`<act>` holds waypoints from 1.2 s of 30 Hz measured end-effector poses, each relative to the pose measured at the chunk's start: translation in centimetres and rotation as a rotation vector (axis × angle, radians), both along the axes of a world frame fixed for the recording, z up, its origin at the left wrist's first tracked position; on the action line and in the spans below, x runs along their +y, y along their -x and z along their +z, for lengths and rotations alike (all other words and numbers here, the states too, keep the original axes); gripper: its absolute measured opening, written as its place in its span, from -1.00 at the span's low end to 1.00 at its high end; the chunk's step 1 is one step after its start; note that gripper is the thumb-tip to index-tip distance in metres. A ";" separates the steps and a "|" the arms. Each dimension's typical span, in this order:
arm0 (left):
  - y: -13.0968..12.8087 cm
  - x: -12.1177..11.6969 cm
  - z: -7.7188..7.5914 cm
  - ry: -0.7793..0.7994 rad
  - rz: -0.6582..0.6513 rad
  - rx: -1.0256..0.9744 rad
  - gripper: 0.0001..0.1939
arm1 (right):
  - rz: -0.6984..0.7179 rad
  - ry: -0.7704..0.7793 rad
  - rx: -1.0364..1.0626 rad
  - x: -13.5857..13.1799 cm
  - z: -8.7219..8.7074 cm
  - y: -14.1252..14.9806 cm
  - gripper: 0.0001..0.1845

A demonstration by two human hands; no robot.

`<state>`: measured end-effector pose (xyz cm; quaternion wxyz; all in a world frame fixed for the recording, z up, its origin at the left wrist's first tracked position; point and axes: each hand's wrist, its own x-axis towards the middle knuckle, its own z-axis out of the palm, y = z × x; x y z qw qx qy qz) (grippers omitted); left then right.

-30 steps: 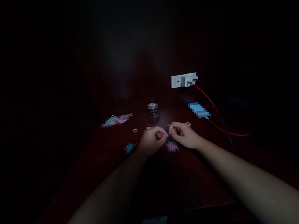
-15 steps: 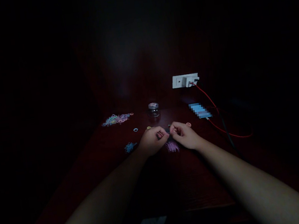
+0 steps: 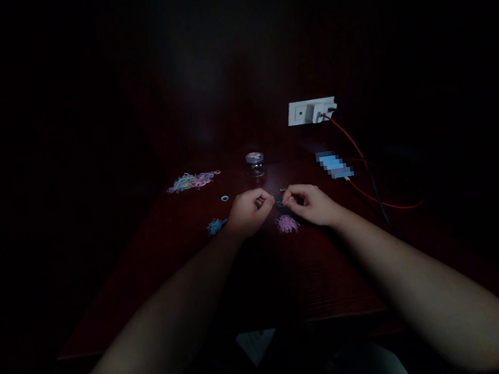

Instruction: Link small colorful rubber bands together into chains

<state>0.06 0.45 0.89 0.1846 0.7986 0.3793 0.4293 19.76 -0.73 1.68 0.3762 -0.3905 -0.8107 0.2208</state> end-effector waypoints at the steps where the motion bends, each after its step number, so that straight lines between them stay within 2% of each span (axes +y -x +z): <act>1: 0.1 0.1 -0.1 0.006 0.009 -0.010 -0.80 | 0.010 0.009 -0.014 0.1 0.0 -0.1 -0.91; 7: 0.1 0.4 -0.4 0.004 -0.008 -0.017 -0.79 | 0.043 -0.058 -0.118 0.5 -0.1 -0.8 -0.89; 12: 0.1 0.3 -0.2 -0.010 -0.017 -0.002 -0.81 | 0.030 -0.048 -0.188 0.3 0.1 -0.7 -0.89; 36: -0.1 0.1 0.0 -0.024 -0.065 0.031 -0.82 | 0.097 -0.041 -0.157 0.5 -0.5 -0.5 -0.89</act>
